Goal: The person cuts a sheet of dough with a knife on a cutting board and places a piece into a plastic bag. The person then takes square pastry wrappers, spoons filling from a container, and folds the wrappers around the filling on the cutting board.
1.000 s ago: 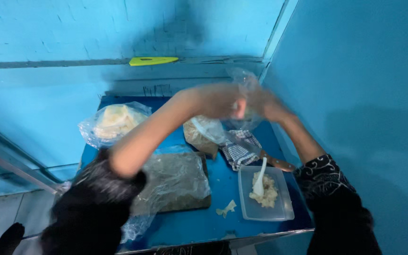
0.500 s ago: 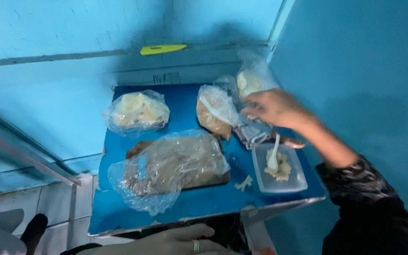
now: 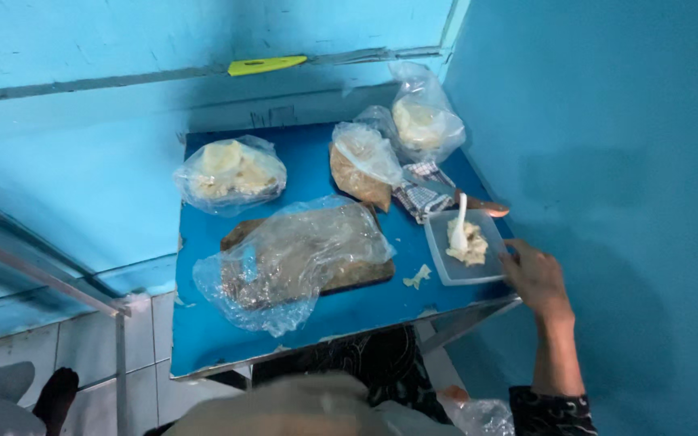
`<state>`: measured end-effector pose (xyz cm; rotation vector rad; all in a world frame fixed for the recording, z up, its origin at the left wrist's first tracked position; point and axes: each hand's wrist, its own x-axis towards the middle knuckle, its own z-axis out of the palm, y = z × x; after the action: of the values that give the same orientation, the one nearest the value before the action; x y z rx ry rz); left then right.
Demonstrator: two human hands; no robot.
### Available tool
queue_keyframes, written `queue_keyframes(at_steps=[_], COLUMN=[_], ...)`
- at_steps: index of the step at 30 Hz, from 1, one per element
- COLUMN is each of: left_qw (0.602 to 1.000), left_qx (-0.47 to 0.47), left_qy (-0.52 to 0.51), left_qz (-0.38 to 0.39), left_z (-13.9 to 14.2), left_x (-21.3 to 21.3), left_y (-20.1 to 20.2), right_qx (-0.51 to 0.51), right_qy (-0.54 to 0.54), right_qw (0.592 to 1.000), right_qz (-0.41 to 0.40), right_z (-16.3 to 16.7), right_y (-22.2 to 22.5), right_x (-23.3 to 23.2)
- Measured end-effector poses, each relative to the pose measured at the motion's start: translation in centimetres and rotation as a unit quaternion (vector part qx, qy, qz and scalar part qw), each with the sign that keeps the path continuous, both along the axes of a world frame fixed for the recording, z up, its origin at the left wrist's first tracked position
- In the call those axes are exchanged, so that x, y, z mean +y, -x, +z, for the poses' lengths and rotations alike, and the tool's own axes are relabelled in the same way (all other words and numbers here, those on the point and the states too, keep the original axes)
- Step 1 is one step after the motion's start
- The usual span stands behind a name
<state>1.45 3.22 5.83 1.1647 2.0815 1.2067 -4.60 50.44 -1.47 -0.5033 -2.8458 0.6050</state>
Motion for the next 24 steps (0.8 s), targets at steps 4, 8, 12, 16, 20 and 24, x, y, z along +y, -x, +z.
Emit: queue_keyframes(at_steps=[4,8,12,16,20,24], left_qw=[0.96,0.792,0.774,0.827,0.866,0.905], left_qx=[0.225,0.446,0.36,0.293,0.257,0.197], left_qy=[0.06,0.16,0.244,0.228,0.245,0.151], left_qz=[0.158,0.385,0.46,0.421,0.353,0.346], left_z=[-1.7,-5.0,-8.2,-10.1,-9.2,-7.5], left_x=[1.0,3.6,2.4,1.1,-0.8,-3.9], left_y=[1.5,6.1,8.4,9.0,10.0,10.4], right_qx=[0.107,0.163,0.233,0.185,0.125,0.347], right_qy=[-0.065,-0.048,-0.052,-0.015,-0.088,-0.077], right_qw=[0.992,0.985,0.965,0.981,0.987,0.935], right_qz=[0.015,0.038,0.11,0.049,-0.043,-0.014], right_z=[-2.1,-3.5,-4.1,-3.0,-0.3,1.9], right_y=[-0.6,-0.8,-0.5,-0.4,-1.2,-2.5], right_x=[1.6,2.0,0.6,-1.2,-3.3,-8.2])
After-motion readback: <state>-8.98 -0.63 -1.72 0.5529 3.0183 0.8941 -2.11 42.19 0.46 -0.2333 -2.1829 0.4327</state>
